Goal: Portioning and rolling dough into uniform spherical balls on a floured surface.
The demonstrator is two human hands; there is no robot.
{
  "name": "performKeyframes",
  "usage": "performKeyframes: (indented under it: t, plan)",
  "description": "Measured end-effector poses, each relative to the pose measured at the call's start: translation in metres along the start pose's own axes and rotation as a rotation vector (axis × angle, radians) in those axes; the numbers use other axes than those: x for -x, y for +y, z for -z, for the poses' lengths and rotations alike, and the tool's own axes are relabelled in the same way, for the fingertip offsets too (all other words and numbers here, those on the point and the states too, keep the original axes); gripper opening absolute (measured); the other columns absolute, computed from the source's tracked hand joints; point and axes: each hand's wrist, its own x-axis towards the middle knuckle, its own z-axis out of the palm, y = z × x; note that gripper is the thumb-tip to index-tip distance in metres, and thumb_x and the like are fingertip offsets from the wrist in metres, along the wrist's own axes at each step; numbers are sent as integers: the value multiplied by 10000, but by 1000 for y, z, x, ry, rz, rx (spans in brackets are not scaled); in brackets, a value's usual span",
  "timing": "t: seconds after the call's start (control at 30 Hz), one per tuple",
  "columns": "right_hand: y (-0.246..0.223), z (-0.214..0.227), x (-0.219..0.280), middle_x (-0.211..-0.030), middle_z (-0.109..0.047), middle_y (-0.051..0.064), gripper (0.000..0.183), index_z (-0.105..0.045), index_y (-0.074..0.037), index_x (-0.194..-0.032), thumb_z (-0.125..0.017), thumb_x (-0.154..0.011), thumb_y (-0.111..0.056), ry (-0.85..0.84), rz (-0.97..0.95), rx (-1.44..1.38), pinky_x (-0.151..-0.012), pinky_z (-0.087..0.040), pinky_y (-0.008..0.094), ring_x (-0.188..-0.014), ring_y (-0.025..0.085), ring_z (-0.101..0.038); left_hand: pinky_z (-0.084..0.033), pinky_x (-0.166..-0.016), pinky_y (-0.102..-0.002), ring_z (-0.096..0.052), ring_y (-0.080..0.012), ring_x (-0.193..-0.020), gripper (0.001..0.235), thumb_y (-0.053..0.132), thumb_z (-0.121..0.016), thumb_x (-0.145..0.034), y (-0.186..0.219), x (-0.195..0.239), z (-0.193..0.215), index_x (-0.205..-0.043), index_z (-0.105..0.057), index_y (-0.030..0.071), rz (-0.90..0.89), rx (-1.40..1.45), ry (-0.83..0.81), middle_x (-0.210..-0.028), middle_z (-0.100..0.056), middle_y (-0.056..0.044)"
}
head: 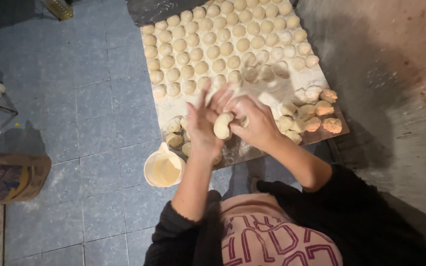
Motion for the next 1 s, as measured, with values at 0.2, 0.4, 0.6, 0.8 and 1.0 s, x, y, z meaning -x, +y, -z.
performKeyframes:
  t: [0.2, 0.4, 0.6, 0.8, 1.0]
  plan:
    - [18, -40, 51, -903, -699, 111, 91, -695, -34, -853, -785, -851, -44, 41, -31, 89, -662, -557, 345, -756, 239, -689, -533, -967, -443, -594, -347, -1095, 533, 414, -593, -1037, -97, -16, 79, -1220, -510, -80, -106, 107, 294, -1200, -644, -250]
    - [-35, 11, 13, -1193, -725, 150, 315, -753, -29, -1148, -750, -909, -235, 33, 42, -42, -956, -543, 407, -1089, 270, -706, -418, -1120, -481, -468, -382, -1286, 937, 661, -456, -977, -23, 10, 10, -1505, -318, -100, -66, -42, -176, -1464, -433, -381]
    - [-17, -50, 28, -1392, -627, 184, 645, -672, -39, -1297, -634, -949, -581, 185, 409, -57, -1230, -357, 501, -1366, 328, -550, -367, -1285, -455, -353, -319, -1585, 1176, 926, -201, -798, -12, 7, -28, -1677, -146, 146, 80, 655, -573, -1720, -264, -159]
    - [-3, -65, 18, -1304, -602, 257, 680, -684, -32, -1227, -579, -963, -650, 522, 302, 241, -1189, -455, 474, -1308, 343, -590, -371, -1257, -368, -353, -338, -1554, 1205, 920, -227, -802, -24, -4, -12, -1695, -142, 116, 308, 796, -592, -1745, -215, -163]
    - [13, -45, 39, -1288, -692, 146, 581, -707, -62, -1213, -605, -991, -589, 365, 597, 65, -1136, -482, 439, -1237, 280, -656, -402, -1243, -377, -427, -315, -1532, 1127, 901, -331, -887, -48, -5, -7, -1697, -211, 126, 290, 532, -646, -1733, -280, -168]
